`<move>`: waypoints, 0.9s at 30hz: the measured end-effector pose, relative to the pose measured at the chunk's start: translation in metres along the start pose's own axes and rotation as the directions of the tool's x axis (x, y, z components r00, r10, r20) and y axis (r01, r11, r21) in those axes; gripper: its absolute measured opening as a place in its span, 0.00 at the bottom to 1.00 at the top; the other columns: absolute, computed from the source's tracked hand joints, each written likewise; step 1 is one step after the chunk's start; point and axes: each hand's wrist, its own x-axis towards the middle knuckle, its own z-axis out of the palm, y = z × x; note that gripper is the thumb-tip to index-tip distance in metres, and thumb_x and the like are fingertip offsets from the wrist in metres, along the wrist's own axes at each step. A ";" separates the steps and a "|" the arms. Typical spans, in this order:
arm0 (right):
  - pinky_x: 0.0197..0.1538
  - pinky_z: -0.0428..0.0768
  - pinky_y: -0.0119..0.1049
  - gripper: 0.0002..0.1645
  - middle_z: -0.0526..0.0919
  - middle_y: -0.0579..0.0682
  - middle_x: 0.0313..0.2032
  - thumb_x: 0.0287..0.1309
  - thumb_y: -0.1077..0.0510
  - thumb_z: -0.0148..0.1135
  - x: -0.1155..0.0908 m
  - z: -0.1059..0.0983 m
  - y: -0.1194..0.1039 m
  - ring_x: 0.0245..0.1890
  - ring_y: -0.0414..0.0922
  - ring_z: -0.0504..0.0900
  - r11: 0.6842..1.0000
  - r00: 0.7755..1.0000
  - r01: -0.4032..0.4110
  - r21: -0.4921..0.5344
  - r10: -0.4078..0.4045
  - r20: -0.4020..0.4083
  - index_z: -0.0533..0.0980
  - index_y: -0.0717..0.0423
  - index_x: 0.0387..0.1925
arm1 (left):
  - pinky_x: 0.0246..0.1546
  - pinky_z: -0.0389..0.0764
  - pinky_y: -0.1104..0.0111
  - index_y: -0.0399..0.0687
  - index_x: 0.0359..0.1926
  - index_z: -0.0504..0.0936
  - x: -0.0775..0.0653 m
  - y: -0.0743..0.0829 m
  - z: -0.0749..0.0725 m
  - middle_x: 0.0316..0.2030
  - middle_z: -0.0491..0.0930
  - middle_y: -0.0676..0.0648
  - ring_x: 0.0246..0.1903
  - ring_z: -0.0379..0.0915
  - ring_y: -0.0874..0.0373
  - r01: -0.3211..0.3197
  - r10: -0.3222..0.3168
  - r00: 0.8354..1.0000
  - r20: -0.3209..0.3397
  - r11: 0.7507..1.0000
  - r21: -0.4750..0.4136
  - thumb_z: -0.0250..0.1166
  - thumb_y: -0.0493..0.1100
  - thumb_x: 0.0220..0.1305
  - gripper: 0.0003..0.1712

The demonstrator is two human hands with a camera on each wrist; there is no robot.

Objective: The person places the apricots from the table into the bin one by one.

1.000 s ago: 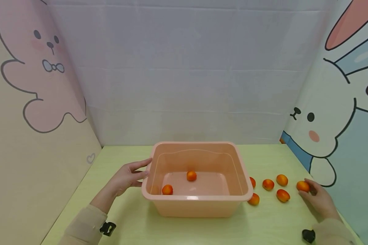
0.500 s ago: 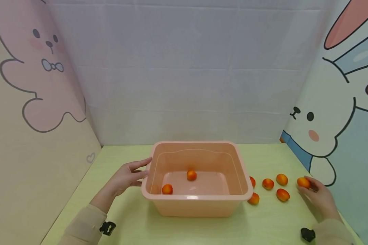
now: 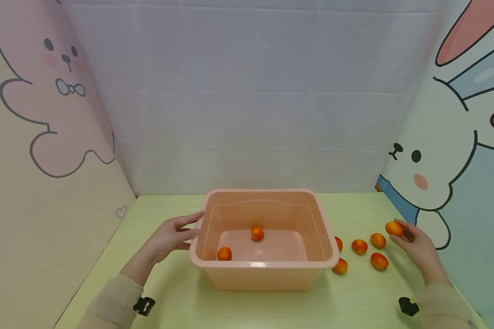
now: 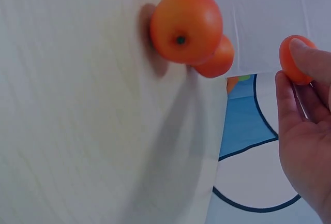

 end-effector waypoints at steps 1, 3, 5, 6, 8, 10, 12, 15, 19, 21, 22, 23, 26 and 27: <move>0.39 0.67 0.08 0.42 0.65 0.76 0.63 0.70 0.45 0.58 0.001 0.000 -0.004 0.58 0.69 0.67 1.000 1.000 0.010 0.004 -0.010 -0.001 0.59 0.71 0.70 | 0.45 0.84 0.52 0.46 0.73 0.66 0.000 0.000 0.000 0.69 0.64 0.35 0.54 0.78 0.44 0.000 0.000 1.000 0.000 1.000 0.003 0.68 0.44 0.65 0.37; 0.39 0.68 0.09 0.42 0.66 0.75 0.62 0.70 0.45 0.58 0.004 0.000 -0.013 0.57 0.67 0.69 1.000 1.000 0.029 0.005 -0.029 -0.001 0.60 0.70 0.70 | 0.45 0.84 0.52 0.47 0.73 0.66 0.001 0.000 0.000 0.69 0.64 0.35 0.55 0.78 0.44 0.001 -0.001 1.000 0.001 1.000 0.003 0.68 0.44 0.66 0.37; 0.40 0.68 0.09 0.41 0.67 0.74 0.62 0.69 0.45 0.59 0.006 0.000 -0.023 0.55 0.64 0.71 0.998 0.998 0.055 0.004 -0.055 -0.003 0.61 0.69 0.70 | 0.45 0.84 0.52 0.47 0.73 0.66 0.001 0.001 0.000 0.70 0.63 0.35 0.55 0.77 0.44 0.002 -0.002 1.000 0.001 1.000 0.002 0.68 0.44 0.66 0.37; 0.41 0.68 0.09 0.41 0.68 0.73 0.61 0.69 0.45 0.59 0.007 0.000 -0.028 0.54 0.61 0.72 0.998 0.998 0.068 0.004 -0.068 -0.003 0.61 0.69 0.70 | 0.45 0.84 0.52 0.47 0.73 0.66 0.001 0.001 0.000 0.70 0.63 0.35 0.55 0.77 0.44 0.002 -0.002 1.000 0.002 1.000 0.002 0.68 0.44 0.66 0.37; 0.41 0.69 0.09 0.40 0.69 0.72 0.61 0.69 0.46 0.60 0.009 0.000 -0.040 0.54 0.59 0.72 0.996 0.996 0.092 0.013 -0.092 -0.003 0.62 0.67 0.70 | 0.45 0.84 0.52 0.47 0.73 0.65 0.001 0.001 0.000 0.70 0.63 0.35 0.55 0.77 0.44 0.002 -0.002 1.000 0.002 1.000 0.002 0.68 0.44 0.66 0.37; 0.41 0.69 0.10 0.40 0.70 0.70 0.61 0.69 0.46 0.59 0.011 0.000 -0.052 0.55 0.59 0.72 0.993 0.994 0.112 0.021 -0.112 0.002 0.62 0.66 0.71 | 0.45 0.84 0.52 0.47 0.73 0.66 0.001 0.001 0.000 0.70 0.64 0.35 0.55 0.77 0.44 0.004 -0.004 1.000 0.000 1.000 0.001 0.68 0.44 0.66 0.37; 0.41 0.69 0.10 0.39 0.70 0.69 0.61 0.69 0.46 0.60 0.013 -0.001 -0.065 0.56 0.61 0.72 0.991 0.991 0.134 0.025 -0.134 0.005 0.62 0.64 0.71 | 0.45 0.84 0.52 0.47 0.73 0.66 0.001 0.000 0.000 0.70 0.64 0.35 0.55 0.77 0.44 0.007 -0.007 1.000 -0.003 1.000 -0.001 0.68 0.44 0.66 0.37; 0.42 0.68 0.11 0.38 0.69 0.68 0.61 0.69 0.47 0.59 0.017 -0.002 -0.082 0.56 0.62 0.72 0.984 0.985 0.174 0.026 -0.175 0.014 0.62 0.62 0.72 | 0.45 0.84 0.51 0.47 0.73 0.66 0.000 0.001 0.000 0.69 0.64 0.35 0.55 0.77 0.44 0.013 -0.013 1.000 -0.008 1.000 -0.002 0.68 0.44 0.65 0.37; 0.44 0.71 0.12 0.35 0.68 0.66 0.62 0.69 0.52 0.61 0.025 -0.005 -0.105 0.53 0.40 0.75 0.962 0.964 0.262 0.075 -0.264 0.017 0.63 0.62 0.71 | 0.45 0.83 0.51 0.46 0.73 0.66 0.000 0.001 -0.001 0.69 0.64 0.35 0.55 0.77 0.44 0.015 -0.015 1.000 -0.012 1.000 -0.003 0.68 0.44 0.66 0.37; 0.45 0.72 0.13 0.35 0.69 0.64 0.62 0.68 0.54 0.62 0.029 -0.006 -0.117 0.50 0.27 0.72 0.949 0.953 0.300 0.100 -0.303 0.019 0.63 0.62 0.70 | 0.45 0.84 0.51 0.46 0.72 0.66 0.000 0.001 -0.001 0.69 0.64 0.35 0.54 0.78 0.44 0.013 -0.013 1.000 -0.014 1.000 -0.002 0.68 0.44 0.65 0.37; 0.46 0.72 0.13 0.34 0.69 0.63 0.61 0.68 0.55 0.62 0.031 -0.007 -0.124 0.48 0.22 0.70 0.942 0.947 0.318 0.108 -0.322 0.018 0.64 0.62 0.70 | 0.45 0.84 0.51 0.46 0.72 0.66 0.000 0.001 -0.001 0.69 0.64 0.35 0.54 0.78 0.44 0.012 -0.012 1.000 -0.014 1.000 -0.002 0.68 0.44 0.65 0.37; 0.46 0.72 0.13 0.34 0.70 0.62 0.61 0.68 0.55 0.62 0.032 -0.007 -0.130 0.47 0.20 0.69 0.937 0.942 0.332 0.111 -0.336 0.020 0.64 0.61 0.70 | 0.45 0.84 0.52 0.46 0.72 0.66 0.001 0.001 -0.001 0.69 0.65 0.35 0.54 0.78 0.44 0.011 -0.011 1.000 -0.014 1.000 0.000 0.68 0.44 0.65 0.37; 0.47 0.72 0.13 0.33 0.71 0.60 0.61 0.67 0.57 0.63 0.038 -0.008 -0.150 0.48 0.19 0.69 0.916 0.920 0.384 0.117 -0.390 0.030 0.65 0.61 0.70 | 0.45 0.84 0.51 0.46 0.72 0.66 0.001 0.000 0.000 0.69 0.65 0.35 0.54 0.78 0.44 0.008 -0.008 1.000 -0.007 1.000 -0.003 0.68 0.44 0.65 0.37; 0.48 0.72 0.13 0.33 0.71 0.60 0.60 0.67 0.59 0.63 0.040 -0.007 -0.157 0.48 0.20 0.70 0.907 0.912 0.402 0.124 -0.409 0.035 0.65 0.61 0.70 | 0.45 0.84 0.51 0.46 0.72 0.66 0.002 0.000 0.000 0.69 0.65 0.35 0.54 0.78 0.44 0.007 -0.007 1.000 -0.005 1.000 -0.003 0.68 0.43 0.65 0.37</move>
